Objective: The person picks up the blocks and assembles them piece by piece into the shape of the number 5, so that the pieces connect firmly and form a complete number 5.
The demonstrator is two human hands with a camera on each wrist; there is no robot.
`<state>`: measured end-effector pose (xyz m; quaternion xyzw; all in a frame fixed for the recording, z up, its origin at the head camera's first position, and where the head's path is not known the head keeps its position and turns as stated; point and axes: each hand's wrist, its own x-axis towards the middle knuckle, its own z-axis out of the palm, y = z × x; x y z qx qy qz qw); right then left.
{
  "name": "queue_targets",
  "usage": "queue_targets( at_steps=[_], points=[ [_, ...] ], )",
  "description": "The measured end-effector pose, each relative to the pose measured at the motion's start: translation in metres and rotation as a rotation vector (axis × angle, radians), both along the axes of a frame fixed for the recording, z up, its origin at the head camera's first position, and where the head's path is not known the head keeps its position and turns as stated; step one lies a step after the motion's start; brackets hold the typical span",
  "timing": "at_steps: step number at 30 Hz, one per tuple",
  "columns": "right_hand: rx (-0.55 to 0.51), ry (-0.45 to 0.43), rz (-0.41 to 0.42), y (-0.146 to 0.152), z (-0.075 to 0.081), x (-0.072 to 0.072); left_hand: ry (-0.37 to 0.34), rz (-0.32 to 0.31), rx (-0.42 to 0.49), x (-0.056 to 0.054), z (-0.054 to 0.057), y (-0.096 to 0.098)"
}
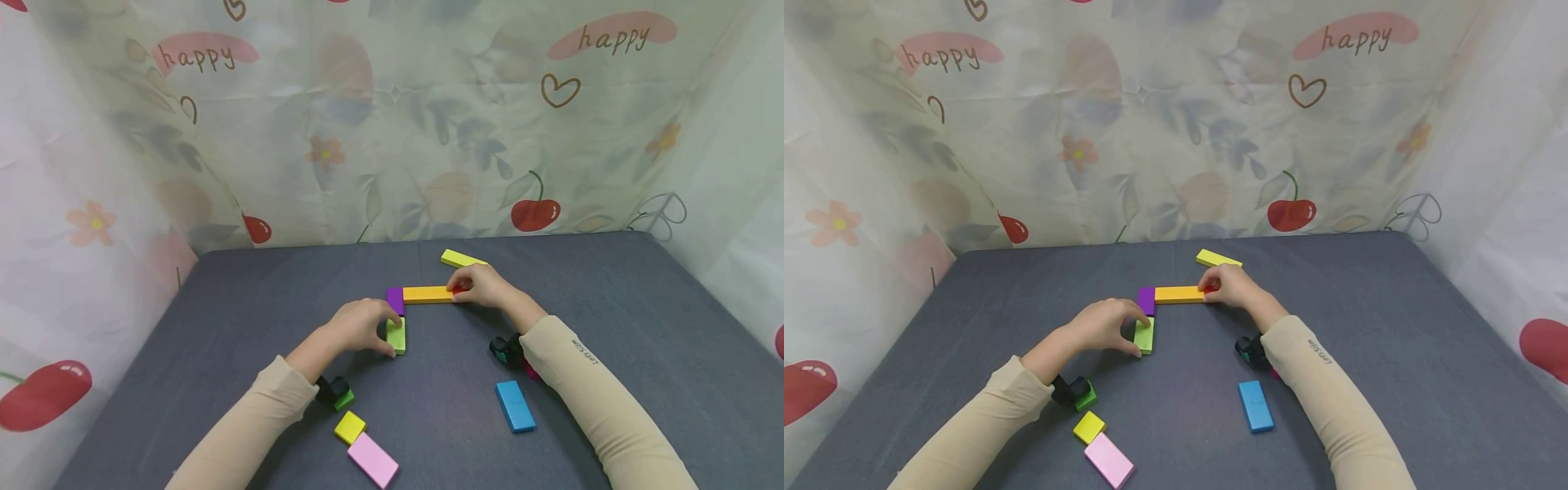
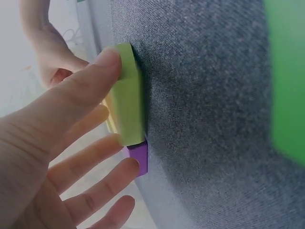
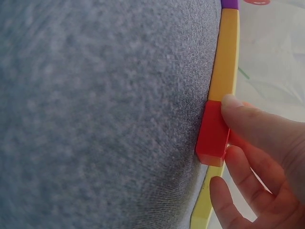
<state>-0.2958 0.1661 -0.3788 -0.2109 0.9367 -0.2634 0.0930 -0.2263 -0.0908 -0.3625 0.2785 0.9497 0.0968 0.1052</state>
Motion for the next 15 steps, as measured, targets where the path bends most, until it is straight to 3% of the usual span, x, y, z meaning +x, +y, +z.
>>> queue_targets(
  at_steps=[15],
  points=[
    [-0.001, 0.013, 0.009, 0.001, -0.001, 0.000, 0.002, -0.023, 0.029, 0.001, -0.002, -0.011]
  ],
)
